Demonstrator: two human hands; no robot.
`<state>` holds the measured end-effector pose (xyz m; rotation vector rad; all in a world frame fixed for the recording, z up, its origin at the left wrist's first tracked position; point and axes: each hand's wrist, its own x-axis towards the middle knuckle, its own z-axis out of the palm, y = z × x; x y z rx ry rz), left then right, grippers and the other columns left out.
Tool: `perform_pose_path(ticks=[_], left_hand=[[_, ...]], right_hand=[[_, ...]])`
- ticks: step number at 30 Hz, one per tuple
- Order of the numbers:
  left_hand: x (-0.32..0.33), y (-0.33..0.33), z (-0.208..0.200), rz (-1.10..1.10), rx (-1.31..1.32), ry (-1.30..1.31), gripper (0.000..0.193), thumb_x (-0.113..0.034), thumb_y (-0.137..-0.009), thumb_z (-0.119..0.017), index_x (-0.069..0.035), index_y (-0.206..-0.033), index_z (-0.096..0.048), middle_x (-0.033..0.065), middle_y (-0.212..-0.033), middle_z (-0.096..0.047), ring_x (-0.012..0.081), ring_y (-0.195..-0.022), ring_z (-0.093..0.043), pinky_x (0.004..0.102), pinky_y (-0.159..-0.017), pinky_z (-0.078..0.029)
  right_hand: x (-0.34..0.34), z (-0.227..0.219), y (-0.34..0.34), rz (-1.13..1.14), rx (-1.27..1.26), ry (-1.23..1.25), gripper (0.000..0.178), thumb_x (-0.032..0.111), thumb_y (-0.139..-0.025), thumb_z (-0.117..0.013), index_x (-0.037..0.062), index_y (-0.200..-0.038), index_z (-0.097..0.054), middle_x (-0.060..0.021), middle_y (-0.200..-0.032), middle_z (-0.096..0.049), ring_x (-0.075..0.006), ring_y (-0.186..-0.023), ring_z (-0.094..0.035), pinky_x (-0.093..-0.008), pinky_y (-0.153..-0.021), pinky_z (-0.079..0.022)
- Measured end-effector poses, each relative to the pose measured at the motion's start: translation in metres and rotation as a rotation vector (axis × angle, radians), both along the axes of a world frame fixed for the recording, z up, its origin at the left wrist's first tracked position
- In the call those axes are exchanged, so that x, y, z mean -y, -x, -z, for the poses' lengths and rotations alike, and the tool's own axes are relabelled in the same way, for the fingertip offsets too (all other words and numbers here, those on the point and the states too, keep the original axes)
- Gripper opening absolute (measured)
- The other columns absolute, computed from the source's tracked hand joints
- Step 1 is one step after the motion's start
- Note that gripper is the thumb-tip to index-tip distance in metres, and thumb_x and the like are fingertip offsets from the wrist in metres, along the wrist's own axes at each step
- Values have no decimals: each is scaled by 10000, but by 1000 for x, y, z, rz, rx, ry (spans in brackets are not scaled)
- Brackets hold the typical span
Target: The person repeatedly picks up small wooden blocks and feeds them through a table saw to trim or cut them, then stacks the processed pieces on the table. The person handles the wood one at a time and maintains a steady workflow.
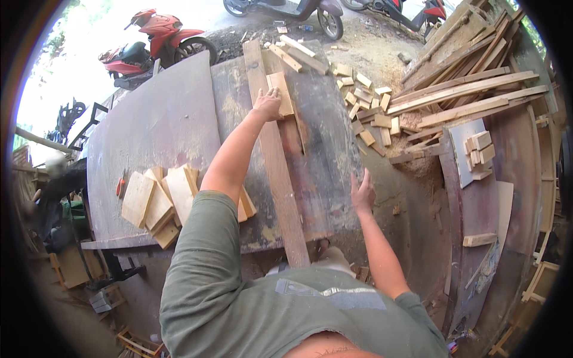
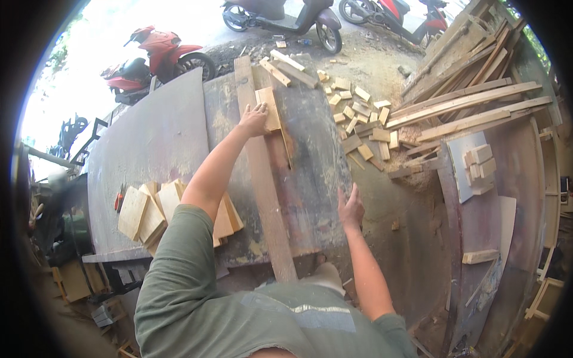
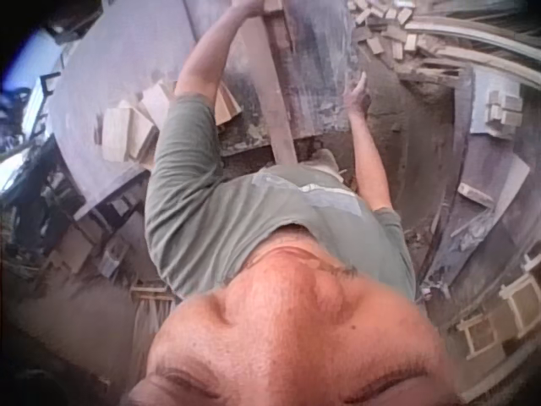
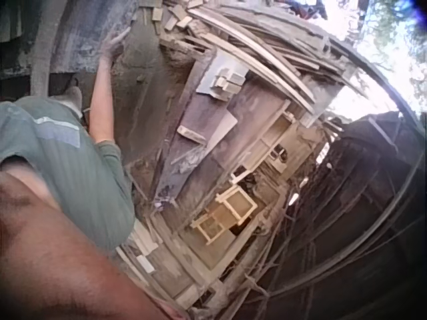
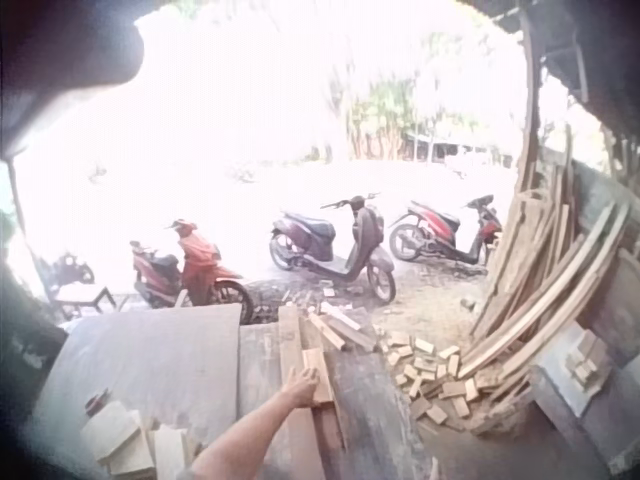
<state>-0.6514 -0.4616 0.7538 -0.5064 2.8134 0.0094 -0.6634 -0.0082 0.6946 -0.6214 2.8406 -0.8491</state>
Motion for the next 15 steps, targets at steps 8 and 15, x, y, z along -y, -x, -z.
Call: perform_pose_path(ticks=[8, 15], left_hand=[[133, 115, -6, -346, 55, -173, 1231, -698, -572, -897, -33, -1514, -469, 157, -1637, -367, 385, -1512, -326, 598, -1193, -326], [121, 152, 26, -435, -112, -141, 1418, -628, -499, -961, -56, -1603, -280, 235, -1658, -225, 419, -1507, -301, 558, -1193, -345]], right_hand=[[5, -5, 4, -39, -46, 9, 794, 597, -995, -540, -34, -1467, -436, -301, -1328, -598, -473, -1168, -627, -515, -937, -528], [1, -4, 1, -5, -17, -18, 844, 626, -966, -577, -28, -1475, -419, -305, -1348, -586, -485, -1175, -620, -514, -940, -524]])
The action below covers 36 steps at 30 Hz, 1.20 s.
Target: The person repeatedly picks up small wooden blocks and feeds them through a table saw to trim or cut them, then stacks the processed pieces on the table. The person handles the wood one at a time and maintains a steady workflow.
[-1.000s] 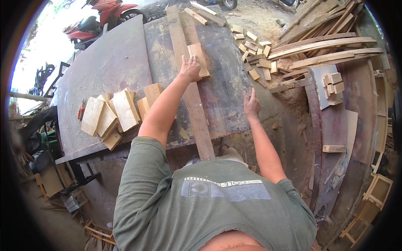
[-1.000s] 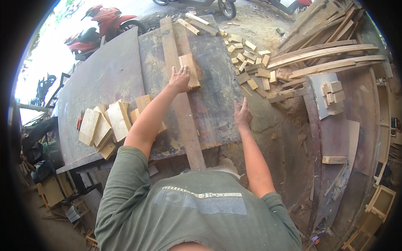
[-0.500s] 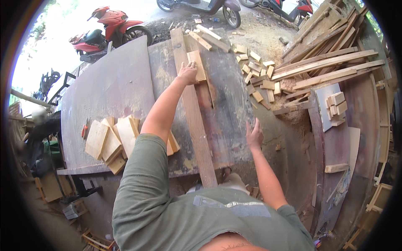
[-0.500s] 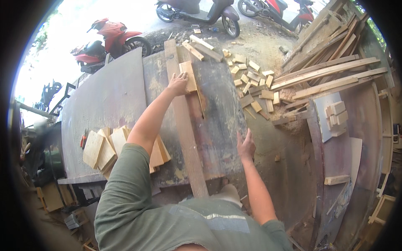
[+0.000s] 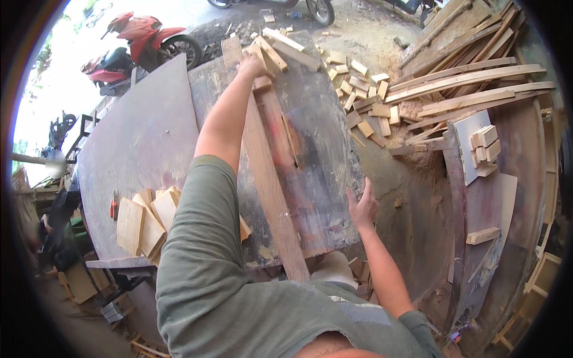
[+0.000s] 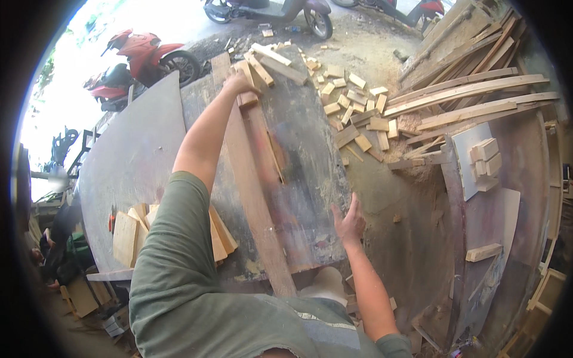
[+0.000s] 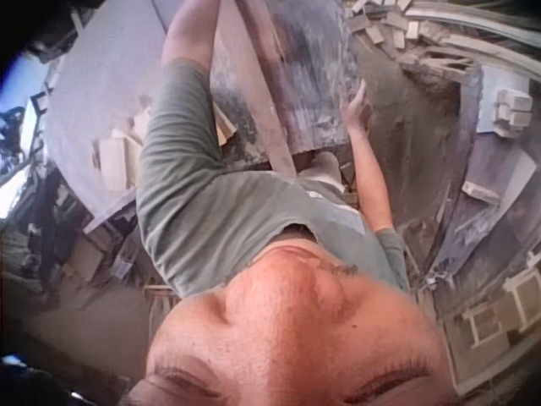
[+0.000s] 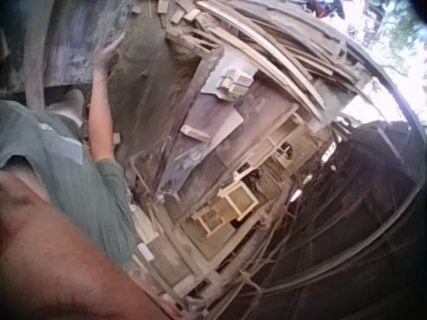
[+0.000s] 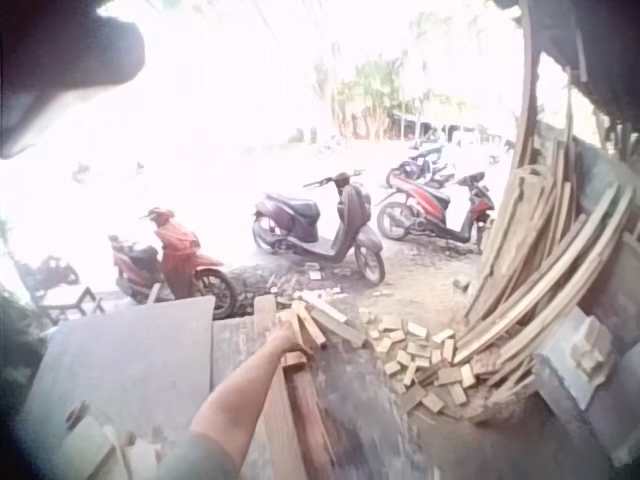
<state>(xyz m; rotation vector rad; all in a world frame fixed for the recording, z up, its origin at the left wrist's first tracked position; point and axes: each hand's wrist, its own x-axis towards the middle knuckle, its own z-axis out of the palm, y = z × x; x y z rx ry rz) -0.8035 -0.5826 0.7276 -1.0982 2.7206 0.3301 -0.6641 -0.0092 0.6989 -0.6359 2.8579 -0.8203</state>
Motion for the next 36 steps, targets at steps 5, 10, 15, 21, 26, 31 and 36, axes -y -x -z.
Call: perform_pose_path(ticks=[5, 10, 15, 21, 26, 31, 36], left_hand=[[39, -5, 4, -187, -264, -270, 612, -365, -669, -846, -58, -1183, -724, 212, -1154, -680, 344, -1046, -672, 470, -873, -544], [47, -147, -42, -194, -276, -414, 317, -229, -784, -707, 17, -981, -732, 126, -862, -710, 265, -721, -699, 416, -651, -563], [-129, -385, -120, -685, -848, -734, 406, -325, -884, -703, 12, -1108, -716, 161, -928, -686, 262, -760, -668, 416, -692, -554], [-282, -537, -73, -900, -980, -582, 579, -329, -890, -800, 80, -1268, -639, 196, -1138, -717, 246, -991, -703, 390, -826, -573], [-320, -554, -39, -837, -426, 18, 745, -569, -911, -685, -11, -1390, -569, 281, -1298, -554, 468, -1233, -514, 543, -1037, -449], [-317, -543, -20, -929, -531, -66, 792, -553, -854, -754, 3, -1377, -544, 322, -1303, -537, 474, -1292, -487, 571, -1035, -448], [-314, -580, -6, -1096, -581, -296, 750, -485, -763, -845, 37, -1243, -602, 301, -1322, -557, 447, -1282, -538, 500, -1040, -478]], right_hand=[[4, 3, 0, 20, 10, 20, 895, 674, -946, -573, -22, -1486, -413, -300, -1387, -565, -470, -1224, -597, -507, -992, -502], [6, -5, -6, 31, 30, -12, 893, 674, -960, -555, -14, -1507, -400, -290, -1396, -567, -454, -1253, -587, -499, -1040, -484], [2, 6, -5, -6, -140, 13, 870, 642, -986, -542, 21, -1559, -335, -261, -1551, -402, -435, -1425, -412, -538, -1111, -431], [1, 5, -19, -186, -497, 270, 828, 580, -1009, -552, 14, -1562, -311, -278, -1601, -258, -442, -1479, -286, -547, -1210, -274], [93, -74, -152, -843, -77, 521, 754, 575, -1005, -566, -38, -1441, -506, -219, -1382, -560, -365, -1323, -511, -466, -1142, -391], [199, -19, -222, -529, 700, 282, 1070, 750, -893, -590, -117, -1491, -403, -336, -1489, -459, -434, -1426, -424, -478, -1198, -352], [231, -40, -274, -349, 862, 46, 1267, 819, -711, -735, -125, -1487, -402, -326, -1528, -433, -444, -1435, -420, -495, -1158, -412]])
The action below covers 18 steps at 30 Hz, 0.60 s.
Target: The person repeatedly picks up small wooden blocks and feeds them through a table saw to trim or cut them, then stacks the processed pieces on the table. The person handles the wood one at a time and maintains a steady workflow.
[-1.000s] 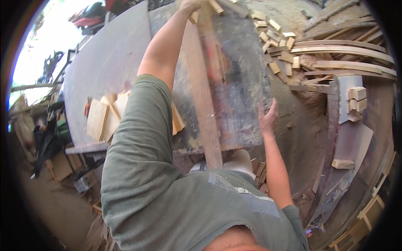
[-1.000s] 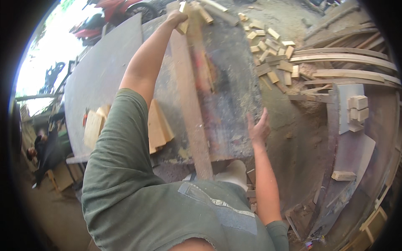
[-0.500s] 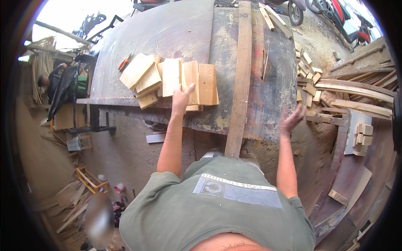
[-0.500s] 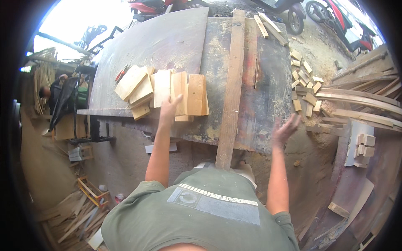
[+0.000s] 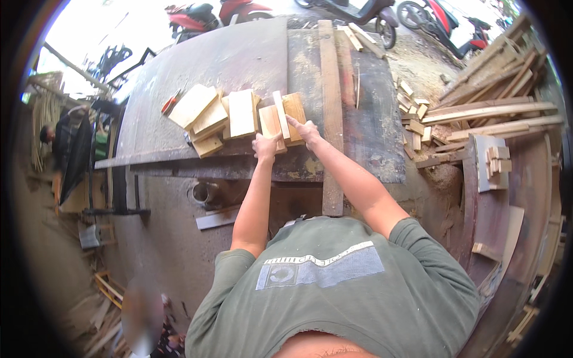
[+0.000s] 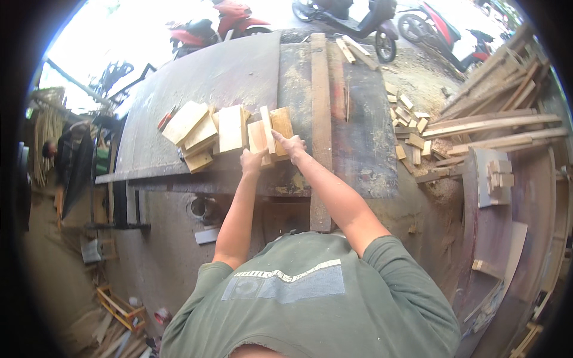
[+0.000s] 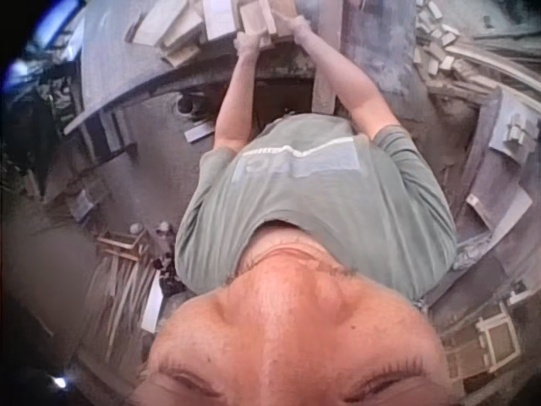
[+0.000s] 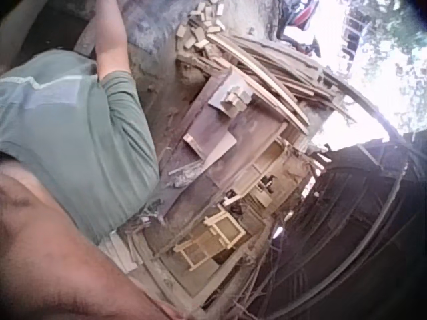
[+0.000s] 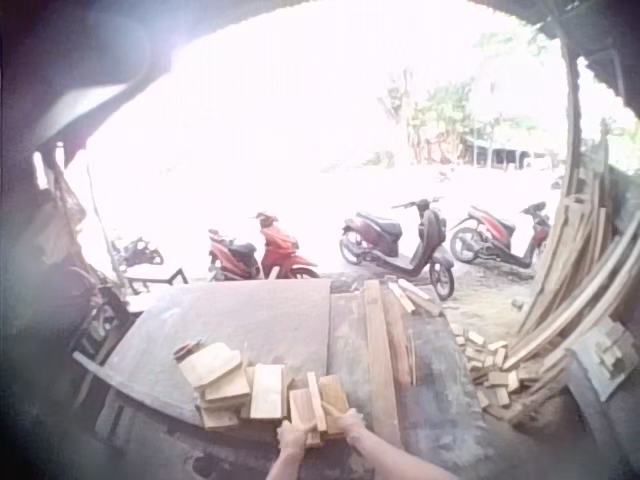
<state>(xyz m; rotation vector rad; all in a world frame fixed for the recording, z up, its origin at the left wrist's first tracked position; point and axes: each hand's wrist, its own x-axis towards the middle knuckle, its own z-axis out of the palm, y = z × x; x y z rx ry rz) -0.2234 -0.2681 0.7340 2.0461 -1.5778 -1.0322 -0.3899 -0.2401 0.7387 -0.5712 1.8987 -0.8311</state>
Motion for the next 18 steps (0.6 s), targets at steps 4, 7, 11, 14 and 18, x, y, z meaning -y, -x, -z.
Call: perform_pose_path(ticks=[4, 7, 11, 14, 18], left_hand=[[11, 54, 40, 196, -493, 59, 437, -228, -768, -842, 53, -1085, -736, 157, -1021, -736, 289, -939, -709, 395, -845, -579], [6, 6, 24, 106, -1054, -156, 448, 5, -819, -752, 105, -1236, -622, 194, -1125, -696, 320, -918, -730, 430, -764, -639], [18, -2, 10, 173, -726, -197, 441, -65, -830, -779, 108, -1209, -631, 179, -1102, -693, 291, -931, -716, 395, -781, -609], [7, -26, 7, 230, -679, -208, 466, -87, -838, -771, 120, -1225, -615, 181, -1117, -686, 291, -954, -707, 395, -793, -603], [-26, -36, 26, 444, -985, -151, 527, -81, -860, -740, 102, -1313, -544, 189, -1192, -654, 280, -1017, -689, 395, -850, -593]], right_hand=[[-2, 70, 69, 279, 816, 547, 705, 373, -746, -931, -86, -1204, -657, -172, -1100, -723, -244, -924, -732, -417, -755, -634], [6, 52, 27, 298, 211, 413, 1058, 412, -539, -1018, -107, -1317, -523, -227, -1227, -650, -308, -1100, -651, -442, -936, -564], [-12, 16, 29, 87, -78, 218, 1392, 629, -548, -948, -105, -1535, -295, -311, -1467, -510, -382, -1308, -569, -487, -1026, -517], [-38, -43, 5, 3, 68, 68, 1493, 798, -551, -852, -30, -1610, -200, -311, -1498, -483, -379, -1308, -582, -494, -1024, -532], [-65, -48, -33, -194, -325, -25, 1468, 738, -523, -897, 11, -1605, -221, -284, -1451, -532, -399, -1267, -608, -456, -1075, -504]])
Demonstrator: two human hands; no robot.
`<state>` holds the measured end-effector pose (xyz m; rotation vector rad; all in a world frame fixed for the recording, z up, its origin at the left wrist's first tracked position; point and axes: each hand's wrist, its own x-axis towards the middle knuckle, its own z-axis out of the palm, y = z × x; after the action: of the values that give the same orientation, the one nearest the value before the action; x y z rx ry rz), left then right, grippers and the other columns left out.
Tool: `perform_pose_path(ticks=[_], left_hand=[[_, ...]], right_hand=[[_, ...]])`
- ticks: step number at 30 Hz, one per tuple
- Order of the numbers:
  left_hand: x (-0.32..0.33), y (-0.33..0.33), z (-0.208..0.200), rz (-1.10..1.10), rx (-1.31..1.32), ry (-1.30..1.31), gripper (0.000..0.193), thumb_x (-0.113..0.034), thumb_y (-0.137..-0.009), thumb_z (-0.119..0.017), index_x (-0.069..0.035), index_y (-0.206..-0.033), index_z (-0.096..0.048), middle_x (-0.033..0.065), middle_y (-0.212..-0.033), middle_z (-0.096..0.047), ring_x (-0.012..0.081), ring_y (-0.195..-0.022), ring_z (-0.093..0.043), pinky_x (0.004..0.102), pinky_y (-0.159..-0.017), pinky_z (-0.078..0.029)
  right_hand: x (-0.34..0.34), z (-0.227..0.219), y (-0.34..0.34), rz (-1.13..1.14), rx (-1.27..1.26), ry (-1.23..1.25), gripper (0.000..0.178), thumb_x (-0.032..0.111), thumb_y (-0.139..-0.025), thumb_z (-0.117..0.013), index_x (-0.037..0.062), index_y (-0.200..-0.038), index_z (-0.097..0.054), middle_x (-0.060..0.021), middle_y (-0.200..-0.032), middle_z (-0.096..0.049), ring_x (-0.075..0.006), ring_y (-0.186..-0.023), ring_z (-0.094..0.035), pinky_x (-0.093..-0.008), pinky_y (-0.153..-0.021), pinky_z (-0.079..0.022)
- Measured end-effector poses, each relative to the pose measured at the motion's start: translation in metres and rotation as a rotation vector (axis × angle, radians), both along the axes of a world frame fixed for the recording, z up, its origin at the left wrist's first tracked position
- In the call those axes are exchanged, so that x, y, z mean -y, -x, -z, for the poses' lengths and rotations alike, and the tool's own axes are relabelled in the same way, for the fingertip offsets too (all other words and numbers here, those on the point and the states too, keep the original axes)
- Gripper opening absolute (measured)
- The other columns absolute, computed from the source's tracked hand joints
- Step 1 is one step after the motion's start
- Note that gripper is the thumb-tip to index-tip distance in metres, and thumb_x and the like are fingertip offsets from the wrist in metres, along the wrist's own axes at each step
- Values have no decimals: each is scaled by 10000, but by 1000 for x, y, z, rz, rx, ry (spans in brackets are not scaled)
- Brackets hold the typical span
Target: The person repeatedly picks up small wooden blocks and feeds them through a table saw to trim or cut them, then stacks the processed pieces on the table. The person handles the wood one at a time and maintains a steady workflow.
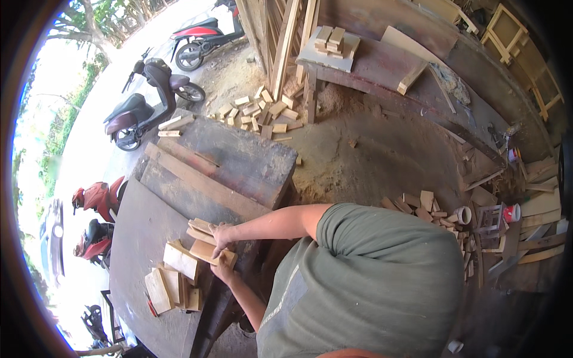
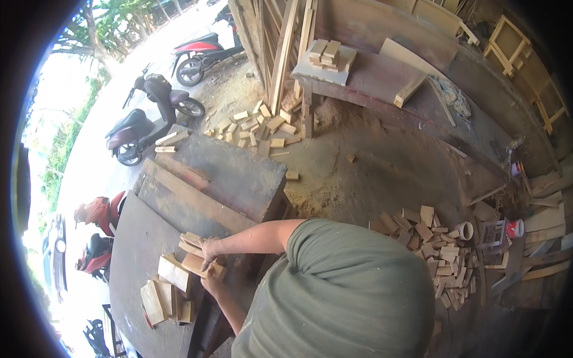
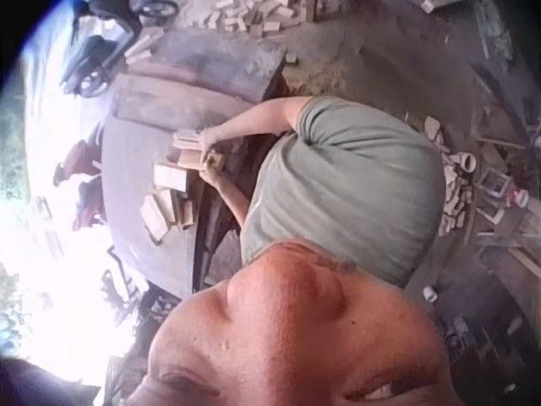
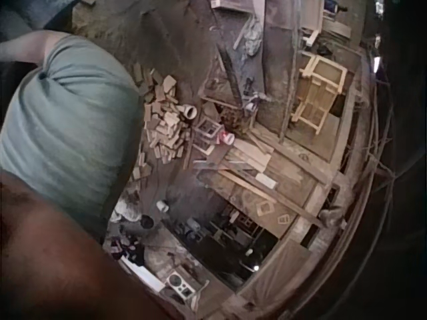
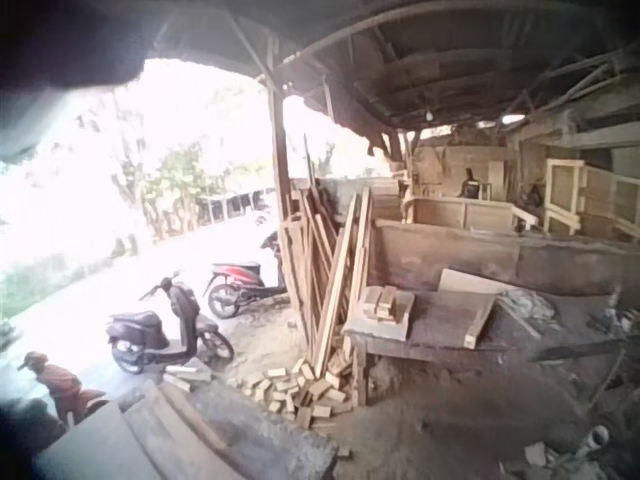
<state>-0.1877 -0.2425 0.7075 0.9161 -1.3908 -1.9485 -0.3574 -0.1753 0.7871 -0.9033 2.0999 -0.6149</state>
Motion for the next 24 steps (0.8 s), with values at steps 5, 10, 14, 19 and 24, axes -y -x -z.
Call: perform_pose_path(ticks=[5, 10, 14, 19, 24], left_hand=[[-13, -6, -16, -113, 19, -78, 645, -36, -864, -673, 60, -1439, -396, 200, -1318, -575, 300, -1173, -628, 428, -974, -556], [-8, -9, -26, -99, -10, -134, 640, -36, -843, -660, 22, -1435, -423, 186, -1311, -583, 308, -1171, -623, 452, -1012, -528], [-36, -22, -53, -5, -178, -291, 633, -63, -857, -627, -26, -1458, -434, 150, -1335, -585, 294, -1179, -625, 446, -1024, -522], [-83, -41, -83, 2, -179, -249, 684, -62, -844, -629, -18, -1487, -398, 152, -1351, -568, 307, -1219, -608, 447, -1065, -505], [-154, -6, -149, 288, -168, -247, 650, -160, -883, -598, -7, -1482, -397, 160, -1322, -573, 275, -1177, -629, 399, -1001, -538]], right_hand=[[-11, 29, -6, 122, 139, 47, 1169, 541, -717, -811, 9, -1595, -252, -276, -1256, -673, -370, -1141, -687, -451, -984, -549], [-15, 50, 4, 156, 87, 181, 996, 447, -768, -796, -70, -1496, -355, -301, -1233, -674, -391, -1123, -688, -453, -967, -545], [-63, 68, 9, 348, 517, 394, 922, 365, -809, -823, -93, -1478, -384, -217, -1290, -651, -308, -1145, -663, -410, -950, -550], [-177, -1, -7, 282, 1195, 665, 840, 241, -824, -796, -8, -1516, -389, -148, -1339, -614, -262, -1213, -621, -405, -1029, -522], [-237, -58, -34, 385, 1359, 846, 905, 221, -811, -749, 55, -1578, -300, -135, -1449, -504, -250, -1321, -521, -385, -1107, -446]])
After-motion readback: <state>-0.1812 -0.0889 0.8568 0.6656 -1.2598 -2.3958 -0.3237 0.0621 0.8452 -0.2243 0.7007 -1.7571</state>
